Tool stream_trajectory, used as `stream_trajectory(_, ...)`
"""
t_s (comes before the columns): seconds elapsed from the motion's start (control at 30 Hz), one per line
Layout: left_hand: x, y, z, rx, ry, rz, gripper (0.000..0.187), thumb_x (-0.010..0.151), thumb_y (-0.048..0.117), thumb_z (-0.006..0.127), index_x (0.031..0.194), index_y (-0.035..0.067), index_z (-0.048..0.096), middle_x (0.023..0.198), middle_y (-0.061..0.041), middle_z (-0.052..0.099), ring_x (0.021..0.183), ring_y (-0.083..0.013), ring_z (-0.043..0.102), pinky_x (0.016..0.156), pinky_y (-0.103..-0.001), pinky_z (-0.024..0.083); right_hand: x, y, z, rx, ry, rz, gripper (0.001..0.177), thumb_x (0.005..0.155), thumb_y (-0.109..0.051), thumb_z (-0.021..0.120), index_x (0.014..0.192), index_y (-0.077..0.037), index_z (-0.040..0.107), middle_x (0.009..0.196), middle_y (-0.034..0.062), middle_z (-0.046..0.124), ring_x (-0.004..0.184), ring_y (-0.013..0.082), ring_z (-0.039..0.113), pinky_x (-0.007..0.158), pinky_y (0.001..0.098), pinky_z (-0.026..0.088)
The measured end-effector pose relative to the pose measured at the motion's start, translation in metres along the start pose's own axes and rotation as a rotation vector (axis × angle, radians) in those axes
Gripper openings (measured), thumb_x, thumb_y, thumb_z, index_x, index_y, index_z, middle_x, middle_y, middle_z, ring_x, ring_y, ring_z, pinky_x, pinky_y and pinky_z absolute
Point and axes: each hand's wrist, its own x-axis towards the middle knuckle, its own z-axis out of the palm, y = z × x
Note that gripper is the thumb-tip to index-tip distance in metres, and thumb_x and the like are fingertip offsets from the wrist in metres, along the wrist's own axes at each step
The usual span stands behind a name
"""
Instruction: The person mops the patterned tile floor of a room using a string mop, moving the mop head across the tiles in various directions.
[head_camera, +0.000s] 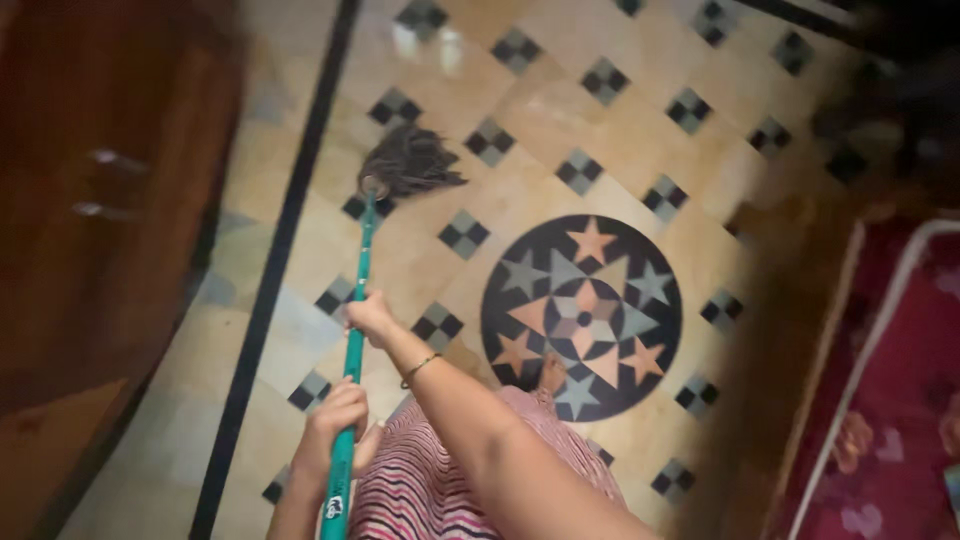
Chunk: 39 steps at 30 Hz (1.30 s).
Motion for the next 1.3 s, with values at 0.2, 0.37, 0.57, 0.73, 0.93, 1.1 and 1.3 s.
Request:
stream_trajectory(0.2, -0.074, -0.029, -0.060, 0.099, 0.201, -0.112, 0.037, 0.062, -0.004, 0.075, 0.059, 0.005, 0.040, 0.063, -0.009, 0.045, 0.065, -0.0279, 0.056, 0.097, -0.045, 0.049, -0.018, 0.045, 0.132, -0.153, -0.223, 0.045, 0.052, 0.080, 0.002, 0.067, 0.128, 0.005, 0.048, 0.075, 0.0135, 0.063, 0.055, 0.0212, 0.063, 0.044, 0.0375, 0.053)
stream_trajectory(0.37, -0.099, -0.041, -0.056, 0.048, 0.243, -0.185, 0.040, 0.062, -0.005, 0.076, 0.055, 0.007, 0.039, 0.059, -0.008, 0.043, 0.060, -0.0247, 0.055, 0.093, -0.043, 0.050, -0.046, 0.067, 0.145, -0.111, -0.158, 0.192, 0.054, 0.079, 0.005, 0.066, 0.131, 0.001, 0.049, 0.073, 0.0124, 0.061, 0.053, 0.0197, 0.060, 0.043, 0.0386, 0.050)
stream_trajectory(0.57, -0.074, -0.026, -0.037, 0.002, 0.185, -0.067, 0.037, 0.062, -0.003, 0.075, 0.059, 0.007, 0.040, 0.061, -0.007, 0.043, 0.063, -0.0256, 0.055, 0.093, -0.044, 0.048, -0.045, 0.054, 0.097, -0.060, -0.045, 0.090, 0.043, 0.078, 0.005, 0.068, 0.119, 0.002, 0.059, 0.070, 0.0088, 0.061, 0.054, 0.0177, 0.059, 0.044, 0.0349, 0.049)
stream_trajectory(0.73, -0.044, -0.003, 0.006, -0.009, 0.070, -0.023, 0.038, 0.064, -0.002, 0.078, 0.059, 0.005, 0.041, 0.061, -0.009, 0.043, 0.059, -0.0262, 0.051, 0.098, -0.045, 0.048, -0.032, 0.045, 0.026, 0.094, 0.080, 0.085, 0.027, 0.078, 0.007, 0.069, 0.103, 0.005, 0.058, 0.070, 0.0115, 0.061, 0.053, 0.0199, 0.060, 0.042, 0.0364, 0.049)
stream_trajectory(0.93, -0.009, 0.045, 0.083, -0.011, -0.121, 0.084, 0.037, 0.063, 0.002, 0.080, 0.061, 0.005, 0.044, 0.064, -0.011, 0.044, 0.066, -0.0292, 0.053, 0.096, -0.042, 0.048, -0.046, 0.039, -0.097, 0.295, 0.207, 0.090, 0.026, 0.079, 0.008, 0.068, 0.100, -0.002, 0.055, 0.070, 0.0104, 0.060, 0.051, 0.0188, 0.059, 0.041, 0.0357, 0.048)
stream_trajectory(1.1, 0.017, 0.083, 0.167, -0.112, -0.326, 0.239, 0.037, 0.059, 0.003, 0.079, 0.059, 0.005, 0.042, 0.061, -0.009, 0.044, 0.064, -0.0278, 0.053, 0.088, -0.041, 0.049, -0.087, 0.036, -0.220, 0.416, 0.333, 0.000, 0.018, 0.078, 0.010, 0.066, 0.092, 0.002, 0.058, 0.068, 0.0095, 0.061, 0.050, 0.0182, 0.060, 0.039, 0.0344, 0.050)
stream_trajectory(1.3, 0.032, 0.130, 0.275, -0.158, -0.520, 0.321, 0.038, 0.062, 0.004, 0.082, 0.058, 0.007, 0.044, 0.061, -0.009, 0.045, 0.063, -0.0277, 0.051, 0.080, -0.039, 0.049, -0.120, 0.067, -0.363, 0.615, 0.492, -0.060, 0.016, 0.078, 0.007, 0.066, 0.086, -0.004, 0.056, 0.063, 0.0088, 0.059, 0.048, 0.0175, 0.058, 0.039, 0.0336, 0.048)
